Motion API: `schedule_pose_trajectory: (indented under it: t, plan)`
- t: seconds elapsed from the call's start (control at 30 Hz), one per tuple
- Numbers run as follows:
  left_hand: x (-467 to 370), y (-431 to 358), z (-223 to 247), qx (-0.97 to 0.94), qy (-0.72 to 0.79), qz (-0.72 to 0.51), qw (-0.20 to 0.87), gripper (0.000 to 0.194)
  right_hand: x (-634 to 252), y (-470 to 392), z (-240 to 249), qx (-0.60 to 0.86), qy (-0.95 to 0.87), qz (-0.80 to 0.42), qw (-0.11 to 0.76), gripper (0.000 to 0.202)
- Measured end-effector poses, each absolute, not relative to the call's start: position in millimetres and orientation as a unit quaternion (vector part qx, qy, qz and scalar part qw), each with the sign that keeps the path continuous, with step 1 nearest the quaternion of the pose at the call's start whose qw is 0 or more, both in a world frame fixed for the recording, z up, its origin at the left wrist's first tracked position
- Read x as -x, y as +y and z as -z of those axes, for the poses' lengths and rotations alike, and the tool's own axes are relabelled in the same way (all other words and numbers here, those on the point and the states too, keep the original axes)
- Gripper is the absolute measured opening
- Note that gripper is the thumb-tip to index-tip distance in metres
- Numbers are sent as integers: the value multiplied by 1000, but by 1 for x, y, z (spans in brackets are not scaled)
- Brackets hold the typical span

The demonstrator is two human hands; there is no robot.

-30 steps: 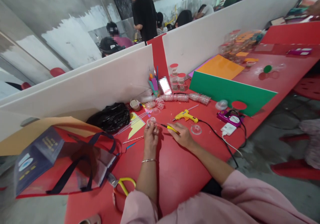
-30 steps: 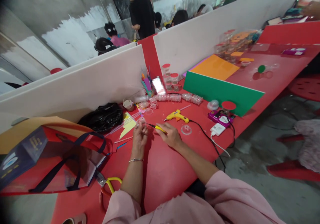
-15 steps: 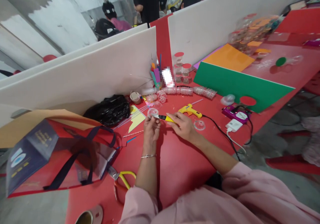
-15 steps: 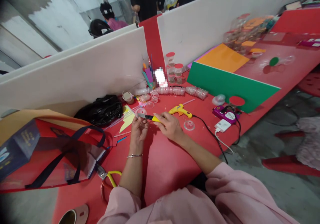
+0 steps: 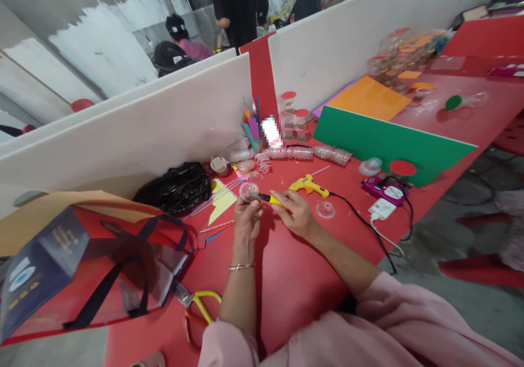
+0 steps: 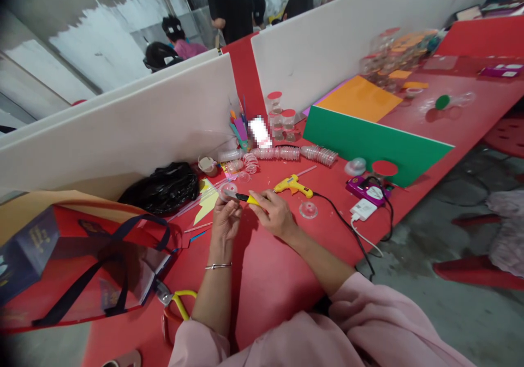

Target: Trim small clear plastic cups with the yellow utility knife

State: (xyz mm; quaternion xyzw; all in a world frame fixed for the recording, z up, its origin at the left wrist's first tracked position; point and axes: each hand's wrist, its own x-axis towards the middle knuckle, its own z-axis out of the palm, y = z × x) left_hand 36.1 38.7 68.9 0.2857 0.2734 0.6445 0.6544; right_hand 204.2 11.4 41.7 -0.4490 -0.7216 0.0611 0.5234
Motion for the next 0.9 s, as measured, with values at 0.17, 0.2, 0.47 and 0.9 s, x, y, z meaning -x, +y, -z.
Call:
schedule_pose_trajectory:
  t: [0.17,0.2,0.47,0.9]
  plan:
    - [-42,38,-71,-259,285,-657,648,44,-202,9,-41,446,-727,-58,518,45]
    - [-43,38,-72,-254,286,-660,646,45,-201,8,-41,449,-729,-50,514,45]
    - [-44,36,-77,-260,286,-660,644,46,-203,7,-45,472,-733,27,490,45]
    - [-45,39,-69,-269,291,-661,637,51,-207,9,-42,475,-739,64,473,48]
